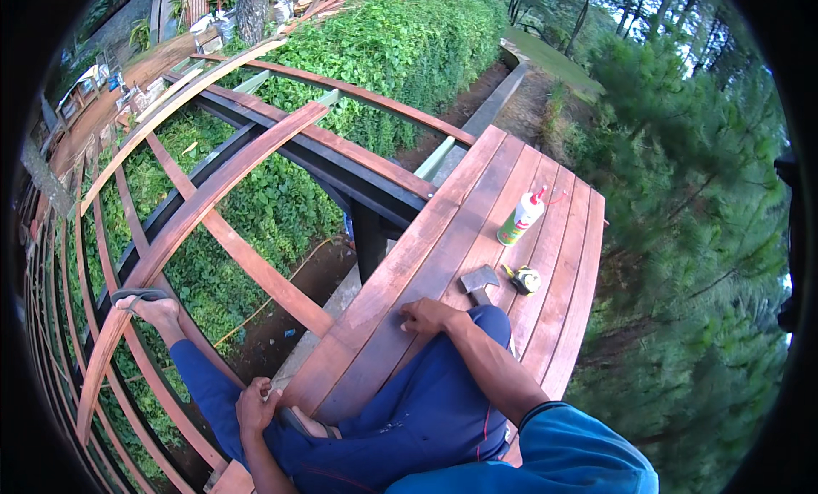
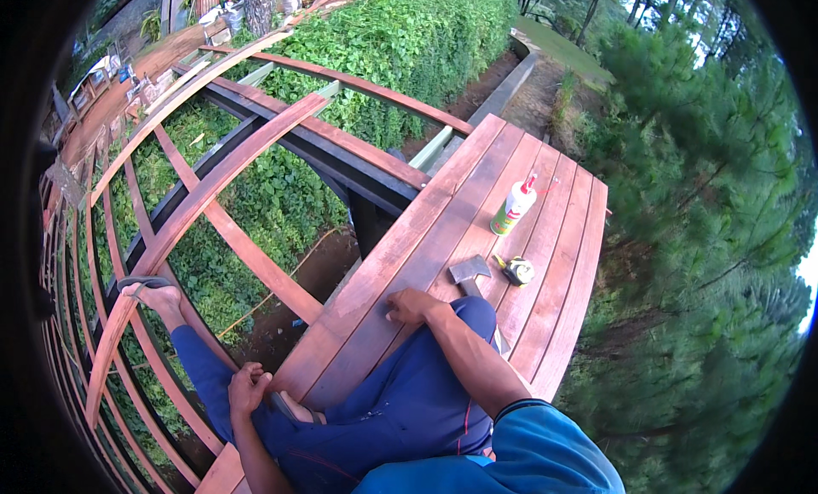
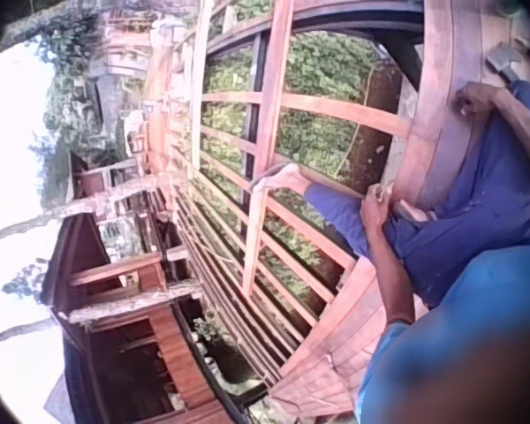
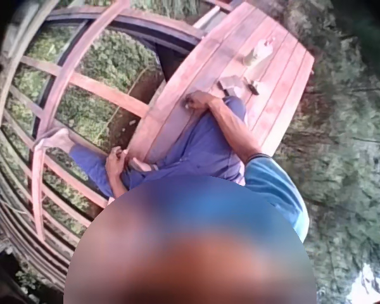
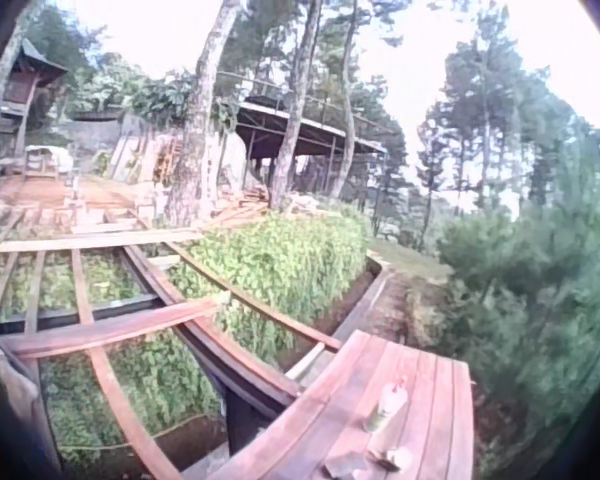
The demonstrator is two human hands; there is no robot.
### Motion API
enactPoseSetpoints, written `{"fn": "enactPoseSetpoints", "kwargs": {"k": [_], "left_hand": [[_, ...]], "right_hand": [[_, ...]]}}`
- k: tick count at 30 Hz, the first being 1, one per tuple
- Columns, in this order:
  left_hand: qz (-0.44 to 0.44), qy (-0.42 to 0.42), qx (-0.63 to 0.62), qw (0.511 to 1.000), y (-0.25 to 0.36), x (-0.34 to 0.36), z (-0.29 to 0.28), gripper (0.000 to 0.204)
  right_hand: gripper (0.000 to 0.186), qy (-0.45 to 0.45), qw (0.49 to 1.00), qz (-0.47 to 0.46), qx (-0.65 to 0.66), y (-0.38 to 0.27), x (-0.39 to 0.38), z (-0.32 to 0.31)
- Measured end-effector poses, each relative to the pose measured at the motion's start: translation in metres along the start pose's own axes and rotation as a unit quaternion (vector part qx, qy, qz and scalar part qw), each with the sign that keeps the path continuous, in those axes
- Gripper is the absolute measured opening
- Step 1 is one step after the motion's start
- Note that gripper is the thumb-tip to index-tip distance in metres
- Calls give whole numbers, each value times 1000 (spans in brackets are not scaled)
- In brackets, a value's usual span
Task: The person sits on a wooden deck and uses a tape measure to measure plank spacing, then uses a chisel and hammer to adjust and align wooden planks on a curved deck frame. The person repeatedly measures and adjusts the planks to fit the curved structure.
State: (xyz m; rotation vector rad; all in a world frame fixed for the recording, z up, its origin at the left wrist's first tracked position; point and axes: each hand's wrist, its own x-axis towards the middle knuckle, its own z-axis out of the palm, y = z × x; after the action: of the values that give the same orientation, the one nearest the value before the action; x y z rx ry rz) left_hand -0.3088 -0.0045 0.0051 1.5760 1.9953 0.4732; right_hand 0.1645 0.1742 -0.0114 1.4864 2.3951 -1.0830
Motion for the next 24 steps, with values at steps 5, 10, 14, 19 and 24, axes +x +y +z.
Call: {"fn": "enactPoseSetpoints", "kwargs": {"k": [5, 10, 14, 19, 24], "left_hand": [[25, 26, -125, 992, 1, 6, 7, 39], [6, -14, -298, 954, 26, -2, -4, 30], [65, -75, -324, 941, 77, 26, -12, 34], [239, -134, -154, 949, 164, 132, 42, 54], [281, -63, -43, 957, 269, 261, 166, 79]], "right_hand": [[46, 174, 981, -69, 43, -15, -9, -28], [35, 381, 905, -41, 184, -15, -54, -50], [32, 379, 902, 18, 207, -19, -61, -50], [32, 328, 935, 0, 136, -27, -15, -51], [33, 273, 955, 16, 117, -30, 16, -51]]}}
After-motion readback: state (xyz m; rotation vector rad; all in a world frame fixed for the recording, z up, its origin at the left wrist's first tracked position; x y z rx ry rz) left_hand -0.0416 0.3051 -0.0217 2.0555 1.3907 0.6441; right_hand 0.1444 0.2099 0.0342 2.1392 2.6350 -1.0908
